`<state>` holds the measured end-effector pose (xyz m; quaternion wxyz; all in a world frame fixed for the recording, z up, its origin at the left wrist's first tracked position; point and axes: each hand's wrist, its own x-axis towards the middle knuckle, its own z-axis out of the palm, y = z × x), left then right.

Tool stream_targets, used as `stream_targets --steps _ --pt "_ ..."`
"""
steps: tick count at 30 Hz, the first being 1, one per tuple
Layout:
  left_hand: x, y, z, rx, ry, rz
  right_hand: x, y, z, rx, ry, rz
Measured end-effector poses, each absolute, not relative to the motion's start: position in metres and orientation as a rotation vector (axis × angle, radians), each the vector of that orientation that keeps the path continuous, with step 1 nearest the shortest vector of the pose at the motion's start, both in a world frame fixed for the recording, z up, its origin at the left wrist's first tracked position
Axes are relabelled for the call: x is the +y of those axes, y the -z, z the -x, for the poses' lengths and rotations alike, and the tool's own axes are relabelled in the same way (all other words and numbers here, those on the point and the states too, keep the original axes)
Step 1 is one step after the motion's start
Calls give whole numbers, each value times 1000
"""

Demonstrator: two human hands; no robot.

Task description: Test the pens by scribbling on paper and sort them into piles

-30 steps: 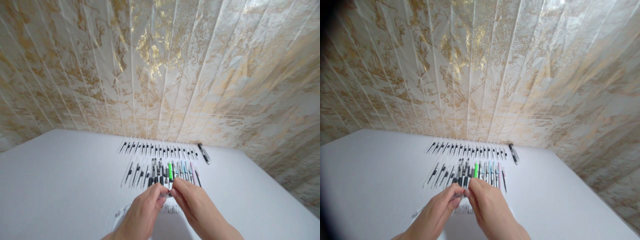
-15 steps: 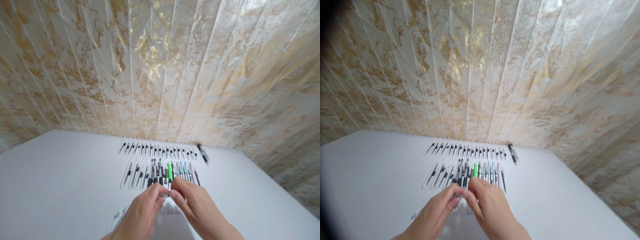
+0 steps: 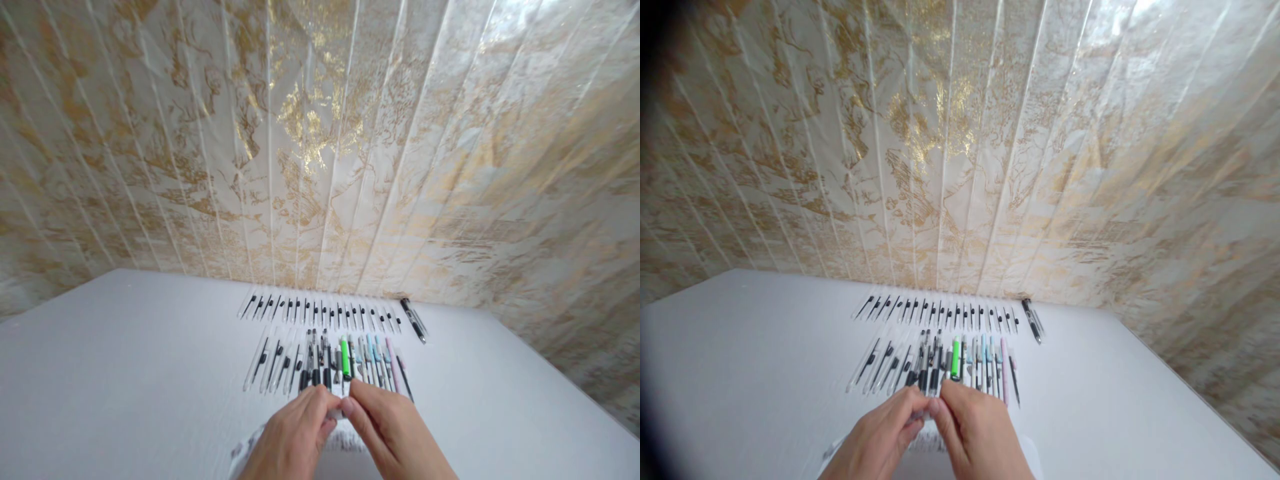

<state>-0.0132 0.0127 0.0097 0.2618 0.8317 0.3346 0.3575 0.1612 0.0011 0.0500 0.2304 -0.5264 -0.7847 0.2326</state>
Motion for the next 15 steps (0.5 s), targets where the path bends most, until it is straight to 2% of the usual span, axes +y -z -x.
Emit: stream_targets --steps 5,10,15 --pt "15 -20 15 885 -952 -2482 7 -40 -163 -1865 -1005 1458" --pt "20 -21 15 1049 -811 -2298 13 -61 -185 -1578 -990 1419" --pt "12 -17 9 1008 -787 -2145 3 -65 -168 -1512 -1235 1279"
